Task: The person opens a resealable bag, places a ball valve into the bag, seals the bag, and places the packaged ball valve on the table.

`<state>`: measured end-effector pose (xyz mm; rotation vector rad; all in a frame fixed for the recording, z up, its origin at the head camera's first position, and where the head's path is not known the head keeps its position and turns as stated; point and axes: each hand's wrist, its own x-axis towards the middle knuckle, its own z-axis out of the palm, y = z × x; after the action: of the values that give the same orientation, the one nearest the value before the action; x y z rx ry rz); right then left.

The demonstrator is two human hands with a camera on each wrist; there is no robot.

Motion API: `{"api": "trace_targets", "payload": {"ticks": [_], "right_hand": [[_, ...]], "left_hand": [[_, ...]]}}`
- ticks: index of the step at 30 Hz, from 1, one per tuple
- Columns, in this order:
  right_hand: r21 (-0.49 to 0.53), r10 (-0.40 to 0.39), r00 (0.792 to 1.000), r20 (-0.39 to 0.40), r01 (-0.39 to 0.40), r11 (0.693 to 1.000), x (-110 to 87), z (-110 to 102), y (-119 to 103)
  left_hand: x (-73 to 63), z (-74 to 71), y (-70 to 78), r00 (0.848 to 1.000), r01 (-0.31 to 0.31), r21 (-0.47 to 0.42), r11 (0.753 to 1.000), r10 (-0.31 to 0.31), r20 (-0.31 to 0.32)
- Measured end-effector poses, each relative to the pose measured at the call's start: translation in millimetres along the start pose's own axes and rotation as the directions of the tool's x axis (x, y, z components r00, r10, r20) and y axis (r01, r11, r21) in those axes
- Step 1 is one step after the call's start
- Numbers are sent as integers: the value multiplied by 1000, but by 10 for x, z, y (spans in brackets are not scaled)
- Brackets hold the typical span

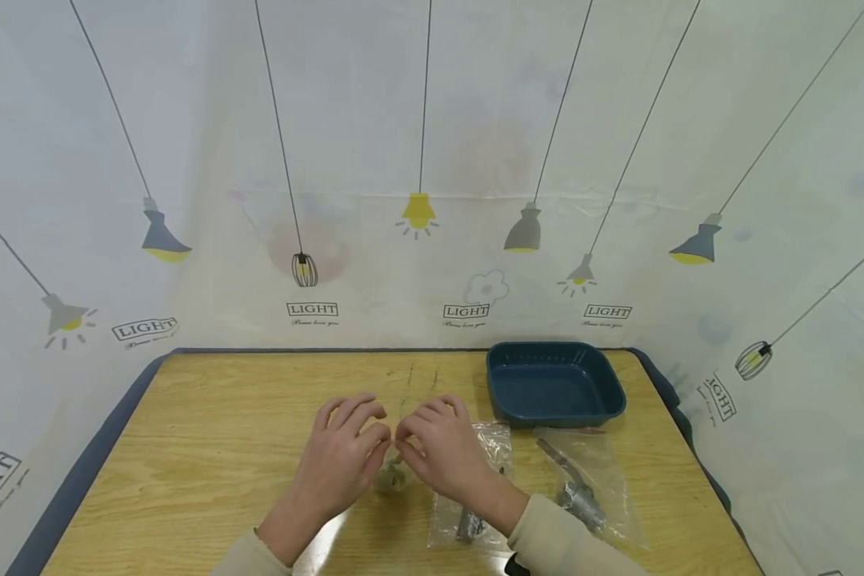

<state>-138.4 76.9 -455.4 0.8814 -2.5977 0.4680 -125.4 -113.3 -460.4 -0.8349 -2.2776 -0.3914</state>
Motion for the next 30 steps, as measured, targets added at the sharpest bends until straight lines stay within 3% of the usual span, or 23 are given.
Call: {"api": "trace_targets", "payload": {"ticks": [16,30], "right_hand": [[12,19,999,48,-20,1000,-9,-2,23],[15,34,997,66,-35,999,-24,9,83]], "left_hand": [[-16,12,10,999,34,-25,999,-33,35],[-22,33,-2,1000,17,-34,999,-17,2]]}}
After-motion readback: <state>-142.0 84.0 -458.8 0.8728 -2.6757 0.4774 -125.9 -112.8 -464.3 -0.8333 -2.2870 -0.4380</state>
